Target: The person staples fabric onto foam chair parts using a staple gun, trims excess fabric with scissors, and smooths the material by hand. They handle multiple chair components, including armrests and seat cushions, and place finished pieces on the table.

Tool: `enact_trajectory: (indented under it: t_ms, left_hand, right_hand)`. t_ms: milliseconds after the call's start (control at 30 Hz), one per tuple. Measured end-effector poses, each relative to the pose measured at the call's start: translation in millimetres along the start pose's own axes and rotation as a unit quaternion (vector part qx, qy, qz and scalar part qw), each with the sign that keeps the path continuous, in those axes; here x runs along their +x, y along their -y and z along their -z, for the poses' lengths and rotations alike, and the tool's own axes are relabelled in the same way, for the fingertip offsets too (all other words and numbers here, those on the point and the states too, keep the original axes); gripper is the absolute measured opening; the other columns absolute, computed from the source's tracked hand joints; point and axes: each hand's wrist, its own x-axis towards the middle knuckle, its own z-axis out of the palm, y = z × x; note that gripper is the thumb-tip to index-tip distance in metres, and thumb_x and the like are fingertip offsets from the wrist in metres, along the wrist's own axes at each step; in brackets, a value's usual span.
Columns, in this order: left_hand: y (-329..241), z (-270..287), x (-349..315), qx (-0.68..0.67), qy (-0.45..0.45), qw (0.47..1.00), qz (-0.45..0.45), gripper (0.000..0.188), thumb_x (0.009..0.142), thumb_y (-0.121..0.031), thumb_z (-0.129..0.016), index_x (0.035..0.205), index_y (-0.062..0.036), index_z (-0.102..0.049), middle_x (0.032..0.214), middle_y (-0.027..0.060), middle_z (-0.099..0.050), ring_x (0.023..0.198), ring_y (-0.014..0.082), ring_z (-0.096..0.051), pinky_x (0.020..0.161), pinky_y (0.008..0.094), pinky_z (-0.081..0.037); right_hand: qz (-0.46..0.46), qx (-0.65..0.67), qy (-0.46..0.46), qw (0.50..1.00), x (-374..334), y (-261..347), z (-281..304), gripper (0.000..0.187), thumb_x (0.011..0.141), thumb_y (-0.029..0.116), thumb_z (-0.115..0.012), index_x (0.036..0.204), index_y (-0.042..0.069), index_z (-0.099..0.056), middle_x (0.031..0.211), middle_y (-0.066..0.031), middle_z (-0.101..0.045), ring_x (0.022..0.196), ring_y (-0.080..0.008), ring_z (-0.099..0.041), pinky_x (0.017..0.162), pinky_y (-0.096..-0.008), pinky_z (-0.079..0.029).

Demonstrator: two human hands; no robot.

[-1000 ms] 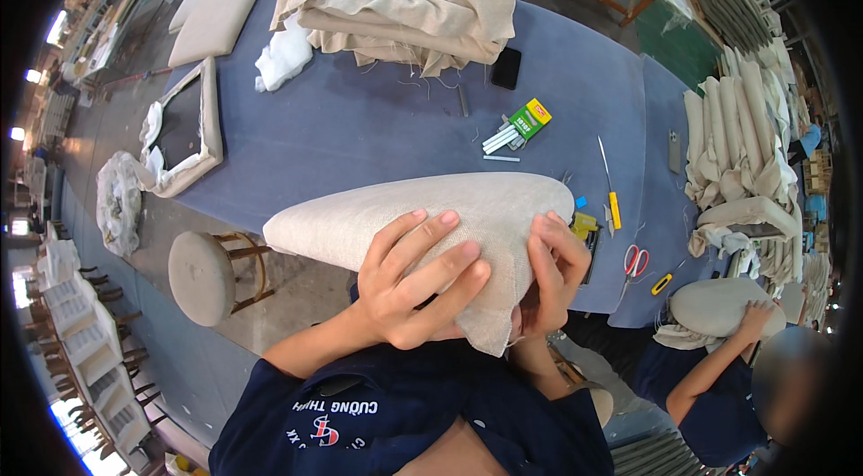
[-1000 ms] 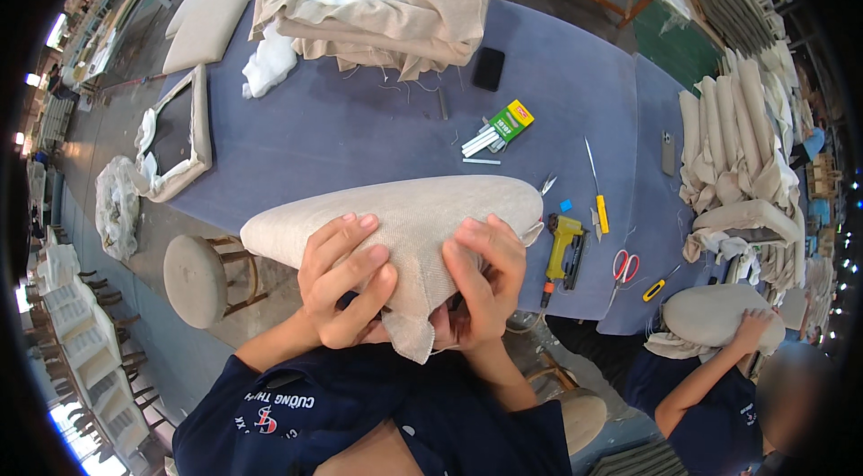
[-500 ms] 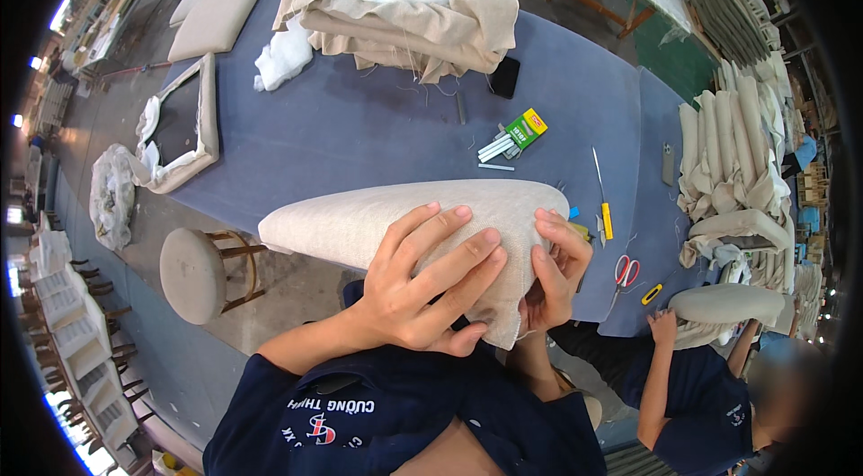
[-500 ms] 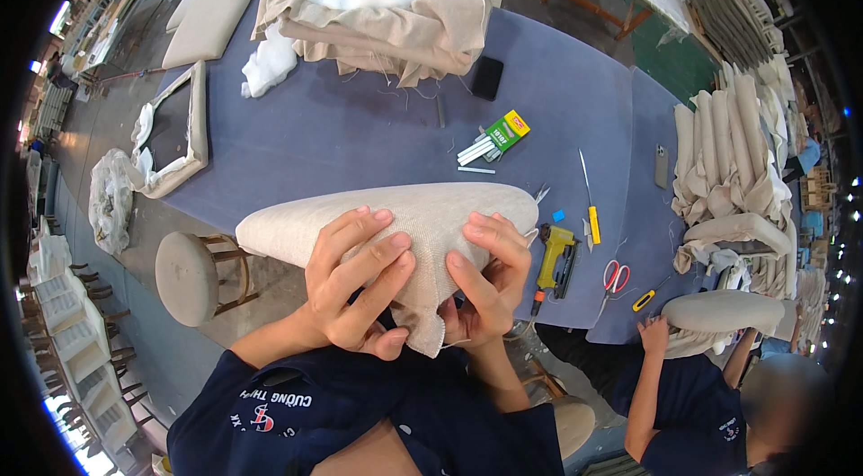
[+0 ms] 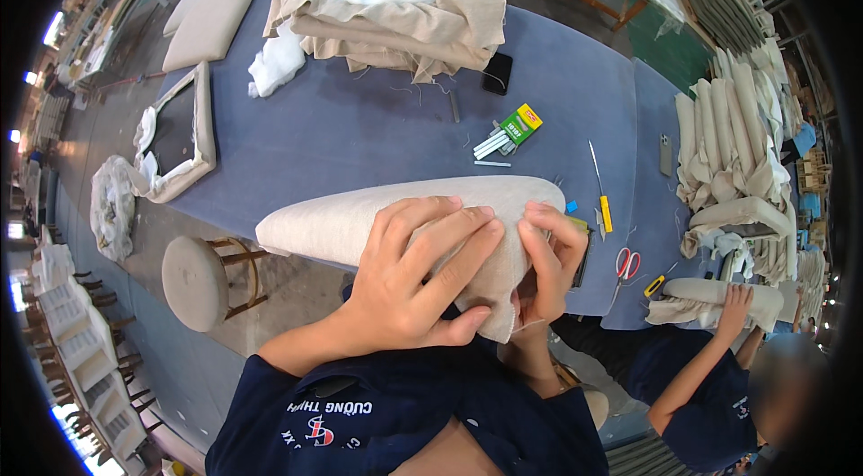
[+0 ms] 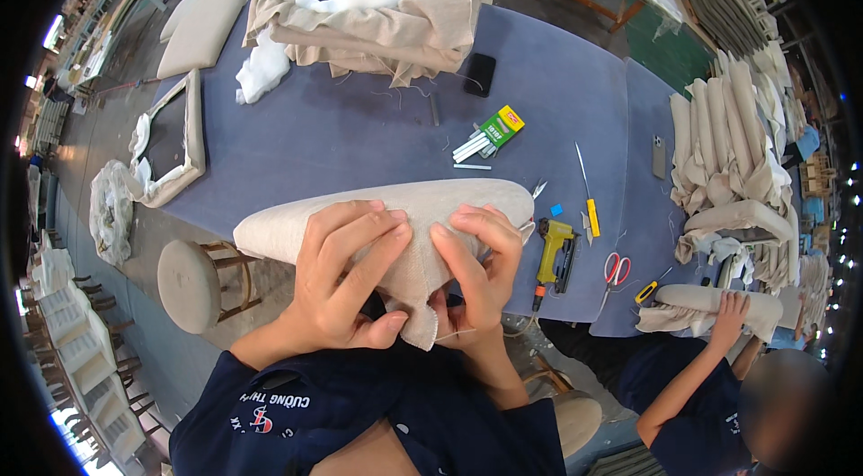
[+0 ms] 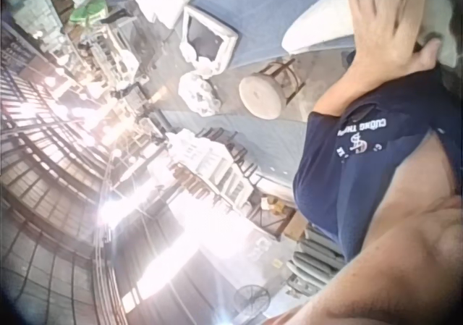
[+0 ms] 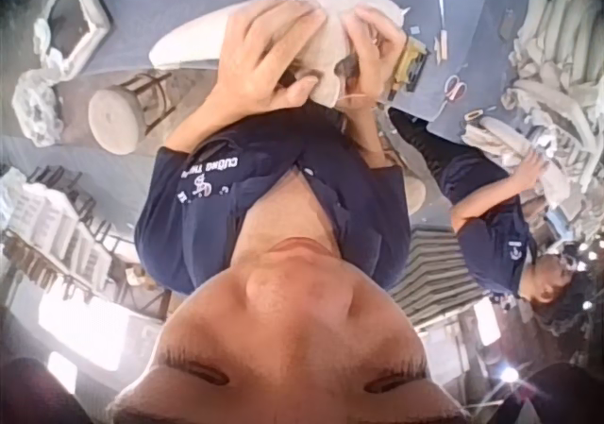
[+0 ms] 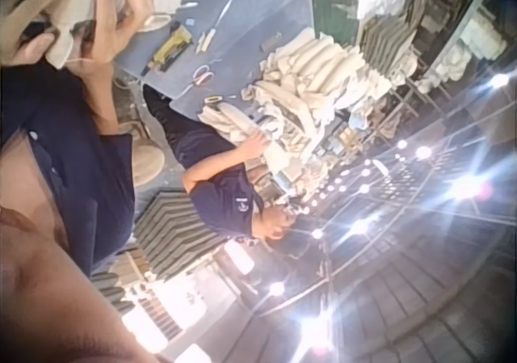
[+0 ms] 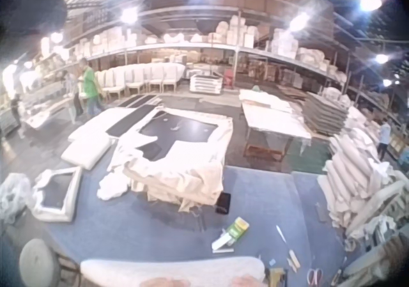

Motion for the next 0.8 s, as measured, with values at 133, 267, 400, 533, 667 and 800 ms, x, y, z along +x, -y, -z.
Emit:
enact_trajectory:
  t_ms: [133, 267, 400, 533, 667, 800]
  left_hand:
    - [8, 17, 10, -0.111, 0.071, 0.99, 0.042, 0.059, 0.085, -0.039, -0.075, 0.126, 0.0039, -0.07, 0.128, 0.0204, -0.066, 0.114, 0.0399, -0.064, 0.097, 0.0507, -0.051]
    - [18, 27, 13, -0.206, 0.119, 0.97, 0.054, 0.059, 0.08, -0.035, -0.083, 0.124, 0.0038, -0.071, 0.126, 0.0192, -0.066, 0.113, 0.0383, -0.065, 0.097, 0.0506, -0.051]
    - [20, 22, 6, -0.219, 0.078, 0.972, 0.015, 0.055, 0.081, -0.035, -0.087, 0.117, 0.0047, -0.076, 0.121, 0.0184, -0.068, 0.108, 0.0369, -0.068, 0.091, 0.0484, -0.055]
    - [22, 16, -6, -0.248, 0.03, 0.968, 0.007, 0.049, 0.081, -0.029, -0.09, 0.115, 0.0043, -0.077, 0.118, 0.0183, -0.07, 0.105, 0.0365, -0.07, 0.086, 0.0459, -0.059]
    - [24, 16, -6, -0.273, 0.043, 0.961, 0.01, 0.048, 0.081, -0.027, -0.09, 0.116, 0.0034, -0.077, 0.118, 0.0181, -0.071, 0.106, 0.0364, -0.07, 0.088, 0.0458, -0.059]
    - [26, 20, 1, -0.297, 0.099, 0.949, 0.026, 0.05, 0.081, -0.03, -0.088, 0.118, 0.0024, -0.076, 0.121, 0.0178, -0.071, 0.109, 0.0369, -0.068, 0.092, 0.0476, -0.056]
  right_hand:
    - [-0.038, 0.031, 0.056, 0.997, 9, 11, 8, 0.056, 0.075, 0.024, -0.074, 0.126, 0.0, -0.073, 0.122, -0.0174, -0.059, 0.111, -0.0356, -0.059, 0.099, -0.0509, -0.049]
    - [-0.047, 0.078, 0.072, 0.993, 8, 10, 14, 0.056, 0.066, 0.019, -0.08, 0.119, 0.001, -0.075, 0.118, -0.0156, -0.061, 0.103, -0.0327, -0.06, 0.089, -0.0466, -0.05]
    - [-0.015, 0.13, 0.032, 0.991, 2, 3, 10, 0.054, 0.058, 0.012, -0.084, 0.111, 0.004, -0.077, 0.113, -0.0137, -0.064, 0.1, -0.0312, -0.062, 0.083, -0.0456, -0.052]
    - [0.002, 0.165, 0.011, 0.986, -3, -4, 10, 0.05, 0.057, 0.012, -0.084, 0.107, 0.009, -0.078, 0.11, -0.0113, -0.067, 0.1, -0.0314, -0.065, 0.082, -0.0458, -0.052]
    - [0.013, 0.161, 0.006, 0.987, -5, -5, 11, 0.052, 0.055, 0.013, -0.083, 0.106, 0.011, -0.079, 0.11, -0.0107, -0.068, 0.099, -0.0313, -0.065, 0.082, -0.0452, -0.052]
    - [-0.002, 0.141, 0.031, 0.99, -7, -4, 16, 0.052, 0.054, 0.015, -0.083, 0.106, 0.01, -0.078, 0.109, -0.0109, -0.067, 0.099, -0.0314, -0.064, 0.081, -0.0452, -0.052]
